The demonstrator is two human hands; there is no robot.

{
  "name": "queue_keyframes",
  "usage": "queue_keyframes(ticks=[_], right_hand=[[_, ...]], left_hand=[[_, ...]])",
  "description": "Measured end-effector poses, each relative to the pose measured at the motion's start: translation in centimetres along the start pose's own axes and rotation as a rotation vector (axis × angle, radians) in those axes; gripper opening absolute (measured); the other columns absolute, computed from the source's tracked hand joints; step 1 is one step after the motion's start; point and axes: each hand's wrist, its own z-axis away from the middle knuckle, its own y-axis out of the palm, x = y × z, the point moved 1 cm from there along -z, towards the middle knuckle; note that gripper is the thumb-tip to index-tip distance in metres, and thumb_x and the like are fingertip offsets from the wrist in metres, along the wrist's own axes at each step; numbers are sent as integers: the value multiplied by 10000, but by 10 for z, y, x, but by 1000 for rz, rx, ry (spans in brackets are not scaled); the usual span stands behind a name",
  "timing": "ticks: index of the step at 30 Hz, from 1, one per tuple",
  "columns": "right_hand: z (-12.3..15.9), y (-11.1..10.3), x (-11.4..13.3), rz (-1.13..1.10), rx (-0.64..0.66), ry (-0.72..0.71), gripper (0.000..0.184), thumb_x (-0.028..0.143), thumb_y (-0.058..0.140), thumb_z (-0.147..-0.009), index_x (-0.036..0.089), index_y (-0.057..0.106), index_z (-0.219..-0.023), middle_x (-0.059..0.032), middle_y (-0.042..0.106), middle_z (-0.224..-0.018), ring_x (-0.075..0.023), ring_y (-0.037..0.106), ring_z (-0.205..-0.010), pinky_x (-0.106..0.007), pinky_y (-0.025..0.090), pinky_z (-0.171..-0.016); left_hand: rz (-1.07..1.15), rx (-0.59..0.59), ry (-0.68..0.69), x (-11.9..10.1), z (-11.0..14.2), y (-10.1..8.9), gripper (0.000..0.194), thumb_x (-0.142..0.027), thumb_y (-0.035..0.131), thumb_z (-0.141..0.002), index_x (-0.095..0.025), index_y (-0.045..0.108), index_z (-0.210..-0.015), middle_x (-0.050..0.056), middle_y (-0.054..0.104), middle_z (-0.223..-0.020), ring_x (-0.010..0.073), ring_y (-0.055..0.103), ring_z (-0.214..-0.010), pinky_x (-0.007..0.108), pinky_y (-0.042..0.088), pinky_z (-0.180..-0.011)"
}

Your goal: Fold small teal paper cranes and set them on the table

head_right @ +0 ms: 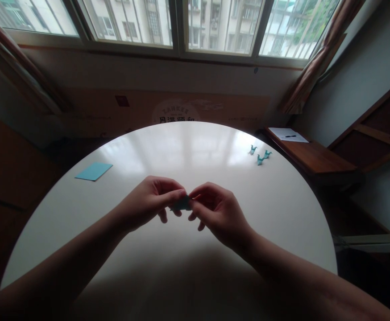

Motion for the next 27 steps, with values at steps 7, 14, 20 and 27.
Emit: queue_keyframes(ticks=[7, 14, 20, 27], right_hand=[[-3, -4, -7, -80, 49, 85, 234, 336, 757, -871, 185, 644, -1010, -41, 730, -806, -196, 726, -657, -222, 566, -414], [-5, -6, -7, -139, 114, 258, 263, 396, 769, -860, 165, 692, -959, -46, 706, -857, -192, 727, -706, -192, 552, -416], [-6, -5, -5, -139, 98, 285, 261, 390, 778, -848, 152, 699, -920, -42, 704, -801, -178, 713, -665, -184, 542, -417], [-6, -4, -5, -133, 99, 314, 236, 357, 764, -851, 146, 665, -890, -40, 703, -773, -181, 706, -639, -187, 529, -394]], left_hand=[[-26, -22, 11, -1, -1, -1, 213, -313, 661, -818, -119, 750, -821, 43, 668, -639, 151, 614, -573, 184, 492, -410], [4, 11, -75, -3, 0, -2, 187, -272, 641, -845, -109, 724, -810, 40, 667, -649, 132, 601, -575, 168, 477, -414], [-33, 12, -75, 1, -1, 0, 199, -278, 633, -858, -109, 728, -811, 44, 669, -638, 139, 604, -570, 178, 486, -417], [-72, 13, -85, 1, -1, 1, 199, -271, 636, -861, -104, 736, -821, 42, 672, -636, 135, 603, -559, 176, 487, -416]])
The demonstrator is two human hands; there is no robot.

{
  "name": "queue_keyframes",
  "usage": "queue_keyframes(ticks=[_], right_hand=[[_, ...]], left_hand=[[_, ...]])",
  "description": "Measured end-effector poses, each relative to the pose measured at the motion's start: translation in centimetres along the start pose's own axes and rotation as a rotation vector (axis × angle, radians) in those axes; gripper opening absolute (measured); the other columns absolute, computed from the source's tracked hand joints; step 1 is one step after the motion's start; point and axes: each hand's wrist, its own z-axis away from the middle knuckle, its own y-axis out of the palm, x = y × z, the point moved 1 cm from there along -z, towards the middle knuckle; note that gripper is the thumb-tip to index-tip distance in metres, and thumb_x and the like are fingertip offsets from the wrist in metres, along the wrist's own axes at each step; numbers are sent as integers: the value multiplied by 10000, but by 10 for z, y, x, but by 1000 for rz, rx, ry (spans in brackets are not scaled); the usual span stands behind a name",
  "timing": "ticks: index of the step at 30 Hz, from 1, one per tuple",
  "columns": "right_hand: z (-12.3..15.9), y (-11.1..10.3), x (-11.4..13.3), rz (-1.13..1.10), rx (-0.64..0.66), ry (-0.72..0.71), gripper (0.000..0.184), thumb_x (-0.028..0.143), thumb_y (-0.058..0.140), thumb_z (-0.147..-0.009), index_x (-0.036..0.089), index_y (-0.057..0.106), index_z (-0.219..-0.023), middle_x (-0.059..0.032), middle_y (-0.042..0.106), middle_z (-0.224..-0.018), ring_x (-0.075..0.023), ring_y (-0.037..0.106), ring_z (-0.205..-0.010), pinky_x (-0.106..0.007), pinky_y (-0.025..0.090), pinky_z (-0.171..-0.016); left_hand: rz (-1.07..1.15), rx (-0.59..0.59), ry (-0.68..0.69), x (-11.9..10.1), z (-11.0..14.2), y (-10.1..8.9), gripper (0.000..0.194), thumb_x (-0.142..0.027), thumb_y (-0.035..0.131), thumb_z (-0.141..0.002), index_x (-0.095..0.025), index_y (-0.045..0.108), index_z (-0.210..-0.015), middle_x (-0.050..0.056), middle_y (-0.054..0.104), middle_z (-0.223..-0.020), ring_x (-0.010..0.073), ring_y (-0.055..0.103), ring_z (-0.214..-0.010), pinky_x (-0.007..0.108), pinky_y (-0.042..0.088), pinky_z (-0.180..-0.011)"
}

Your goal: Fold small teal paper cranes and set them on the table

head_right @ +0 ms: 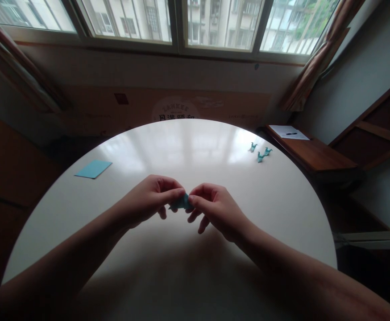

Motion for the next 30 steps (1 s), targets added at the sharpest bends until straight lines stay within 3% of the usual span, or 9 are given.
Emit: queue_keyframes(ticks=[12, 20, 30], right_hand=[[-4, 0, -1, 107, -24, -70, 199, 328, 719, -861, 159, 617, -879, -23, 661, -795, -174, 685, -682, -179, 511, -404], [-6, 3, -1, 161, -72, -105, 127, 270, 657, -799, 172, 584, -762, 22, 527, -695, -114, 491, -570, -177, 435, -360], [-3, 3, 1, 151, -84, -58, 87, 244, 615, -769, 182, 571, -727, 50, 480, -613, -78, 410, -456, -173, 336, -342]], left_hand=[[-112, -45, 87, -1, 0, 4, 206, -294, 653, -833, -120, 758, -799, 28, 655, -627, 140, 588, -553, 196, 494, -418], [-249, -63, 150, 0, 3, 8, 217, -313, 640, -851, -150, 777, -807, 31, 682, -661, 142, 588, -575, 200, 466, -466], [-259, -84, 208, -3, 6, 14, 261, -315, 586, -891, -149, 777, -829, 39, 708, -711, 138, 583, -586, 210, 449, -511]])
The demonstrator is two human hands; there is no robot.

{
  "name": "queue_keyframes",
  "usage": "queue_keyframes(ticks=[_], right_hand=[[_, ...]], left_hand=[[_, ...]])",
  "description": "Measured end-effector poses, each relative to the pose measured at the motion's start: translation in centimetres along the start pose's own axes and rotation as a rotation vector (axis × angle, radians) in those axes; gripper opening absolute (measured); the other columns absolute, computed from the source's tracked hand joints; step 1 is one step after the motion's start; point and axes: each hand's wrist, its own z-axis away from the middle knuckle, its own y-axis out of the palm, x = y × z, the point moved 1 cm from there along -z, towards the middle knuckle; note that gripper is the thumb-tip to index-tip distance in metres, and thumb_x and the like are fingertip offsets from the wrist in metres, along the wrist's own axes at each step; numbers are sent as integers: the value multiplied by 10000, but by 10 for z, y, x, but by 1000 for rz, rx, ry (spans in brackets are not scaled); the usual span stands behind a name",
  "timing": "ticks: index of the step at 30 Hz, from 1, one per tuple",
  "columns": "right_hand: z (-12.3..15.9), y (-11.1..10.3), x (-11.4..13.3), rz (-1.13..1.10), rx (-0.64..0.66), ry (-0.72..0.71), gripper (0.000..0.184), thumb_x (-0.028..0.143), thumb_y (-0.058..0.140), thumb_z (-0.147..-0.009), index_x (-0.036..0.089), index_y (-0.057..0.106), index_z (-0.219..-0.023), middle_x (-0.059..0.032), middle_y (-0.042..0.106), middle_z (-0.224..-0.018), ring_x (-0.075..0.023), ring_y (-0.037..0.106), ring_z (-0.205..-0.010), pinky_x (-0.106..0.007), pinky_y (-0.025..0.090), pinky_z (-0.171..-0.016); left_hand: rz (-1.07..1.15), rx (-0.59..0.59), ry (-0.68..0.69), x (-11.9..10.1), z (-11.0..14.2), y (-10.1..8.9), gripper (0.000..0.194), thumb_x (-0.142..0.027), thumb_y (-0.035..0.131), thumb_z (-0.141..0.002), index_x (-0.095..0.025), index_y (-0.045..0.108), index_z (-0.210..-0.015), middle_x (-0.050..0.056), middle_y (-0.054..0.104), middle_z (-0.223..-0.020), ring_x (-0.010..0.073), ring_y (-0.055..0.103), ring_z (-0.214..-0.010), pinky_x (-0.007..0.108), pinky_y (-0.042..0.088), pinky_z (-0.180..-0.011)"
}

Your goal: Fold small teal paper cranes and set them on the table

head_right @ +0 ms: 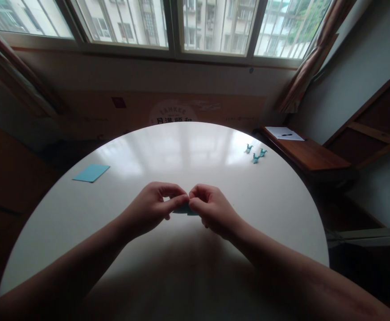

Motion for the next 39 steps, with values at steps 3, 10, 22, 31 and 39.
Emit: queue_keyframes(ticks=[3, 10, 22, 31, 39], right_hand=[[0, -2, 1, -11, 30, 3, 99, 261, 624, -785, 182, 579, -745, 49, 495, -610, -75, 410, -439, -176, 322, -345], [2, -10, 5, 4, 97, 17, 107, 222, 612, -809, 184, 566, -720, 62, 474, -537, -73, 388, -411, -175, 317, -359], [1, -12, 10, -2, 43, -71, 176, 311, 703, -808, 177, 588, -800, 51, 510, -643, -63, 386, -447, -178, 302, -379], [0, -9, 4, 59, 107, -22, 130, 260, 651, -823, 171, 597, -745, 60, 487, -586, -57, 349, -432, -199, 284, -426], [2, -16, 10, 118, 229, 94, 117, 271, 625, -852, 170, 598, -799, 67, 490, -590, -52, 385, -413, -166, 298, -380]], left_hand=[[26, -10, -1, -1, 1, 2, 257, -317, 594, -892, -148, 781, -841, 46, 721, -729, 138, 585, -592, 208, 456, -510], [185, -162, -44, 6, -6, -23, 218, -322, 661, -847, -127, 758, -848, 52, 702, -725, 139, 565, -566, 202, 454, -426], [-2, -44, 15, -7, 1, -7, 230, -303, 629, -881, -149, 785, -813, 53, 740, -736, 147, 604, -600, 215, 477, -520], [-50, -11, 20, -10, 4, 0, 237, -305, 620, -881, -156, 785, -798, 40, 717, -684, 136, 575, -551, 216, 440, -513], [-9, -6, -17, -2, 2, -2, 244, -331, 623, -875, -157, 785, -819, 44, 723, -712, 149, 596, -591, 214, 453, -511]])
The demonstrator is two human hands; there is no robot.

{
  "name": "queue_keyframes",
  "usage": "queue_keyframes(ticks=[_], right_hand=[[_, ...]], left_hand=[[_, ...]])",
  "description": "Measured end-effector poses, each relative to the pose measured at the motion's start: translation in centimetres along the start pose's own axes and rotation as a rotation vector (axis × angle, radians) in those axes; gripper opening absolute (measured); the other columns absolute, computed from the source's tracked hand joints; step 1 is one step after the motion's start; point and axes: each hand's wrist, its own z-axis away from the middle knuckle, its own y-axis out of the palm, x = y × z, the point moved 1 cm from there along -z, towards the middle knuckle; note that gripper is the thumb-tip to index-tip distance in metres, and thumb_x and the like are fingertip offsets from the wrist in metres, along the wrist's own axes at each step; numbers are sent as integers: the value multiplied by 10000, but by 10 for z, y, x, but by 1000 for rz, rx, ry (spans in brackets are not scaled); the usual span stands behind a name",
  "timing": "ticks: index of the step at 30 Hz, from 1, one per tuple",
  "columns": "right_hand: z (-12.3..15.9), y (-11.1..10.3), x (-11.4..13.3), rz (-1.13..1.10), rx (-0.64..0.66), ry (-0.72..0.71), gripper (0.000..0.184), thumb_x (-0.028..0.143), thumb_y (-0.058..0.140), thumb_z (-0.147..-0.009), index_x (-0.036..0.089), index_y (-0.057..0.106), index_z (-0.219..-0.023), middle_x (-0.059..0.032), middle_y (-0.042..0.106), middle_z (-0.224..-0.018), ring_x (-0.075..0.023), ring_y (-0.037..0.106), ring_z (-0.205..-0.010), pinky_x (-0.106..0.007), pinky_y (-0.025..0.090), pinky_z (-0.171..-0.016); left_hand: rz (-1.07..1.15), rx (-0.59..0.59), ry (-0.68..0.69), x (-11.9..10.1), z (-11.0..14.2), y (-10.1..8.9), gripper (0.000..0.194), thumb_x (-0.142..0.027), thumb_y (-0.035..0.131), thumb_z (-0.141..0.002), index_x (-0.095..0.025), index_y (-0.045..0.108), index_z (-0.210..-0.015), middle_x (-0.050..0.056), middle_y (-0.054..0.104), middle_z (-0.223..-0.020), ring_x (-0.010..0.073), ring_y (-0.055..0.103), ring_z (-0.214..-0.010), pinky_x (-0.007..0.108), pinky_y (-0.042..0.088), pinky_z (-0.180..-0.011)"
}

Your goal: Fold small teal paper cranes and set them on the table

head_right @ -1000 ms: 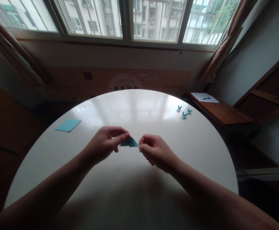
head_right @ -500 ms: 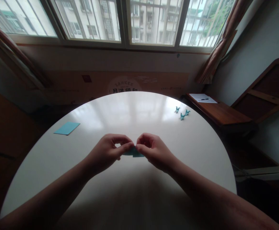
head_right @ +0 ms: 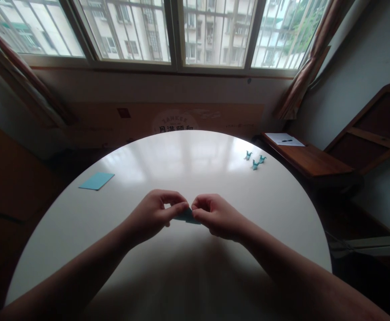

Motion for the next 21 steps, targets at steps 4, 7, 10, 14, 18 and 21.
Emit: queue_keyframes(ticks=[4, 7, 10, 14, 18, 21], right_hand=[[2, -2, 2, 4, 45, 48, 83, 246, 602, -853, 174, 585, -816, 60, 526, -647, -44, 408, -403, -157, 318, -360], [2, -4, 3, 33, 72, 89, 119, 270, 581, -877, 171, 577, -812, 47, 552, -664, -44, 417, -388, -157, 311, -346], [3, -6, 4, 71, 126, 103, 182, 309, 559, -914, 168, 566, -799, 31, 559, -684, -53, 451, -409, -162, 342, -356], [4, -11, 5, 96, 151, 59, 212, 334, 558, -934, 170, 559, -798, 35, 540, -688, -51, 453, -406, -156, 348, -349], [7, -17, 8, 165, 164, 29, 212, 287, 548, -940, 164, 566, -769, 48, 509, -641, -46, 436, -408, -145, 335, -361], [5, -20, 7, 193, 87, -3, 245, 287, 550, -952, 162, 569, -742, 57, 488, -598, -47, 408, -416, -142, 326, -367]], left_hand=[[18, 0, -17, 3, -2, -3, 263, -334, 609, -867, -139, 776, -811, 55, 704, -696, 163, 600, -605, 221, 457, -494], [52, 18, -39, 4, -3, -4, 275, -358, 613, -864, -133, 765, -820, 60, 695, -697, 164, 598, -597, 220, 452, -472], [85, 32, -71, 4, -2, -4, 285, -378, 621, -860, -129, 756, -828, 66, 697, -703, 162, 596, -580, 222, 447, -456], [105, 35, -72, 4, -2, -5, 290, -387, 638, -849, -125, 758, -829, 68, 698, -710, 155, 587, -567, 227, 448, -453], [173, -64, -91, 5, -5, -14, 267, -374, 668, -824, -121, 750, -815, 47, 665, -676, 138, 551, -549, 216, 432, -434], [295, -254, -111, 7, -7, -21, 239, -357, 704, -795, -121, 737, -809, 29, 636, -666, 127, 532, -571, 189, 413, -417]])
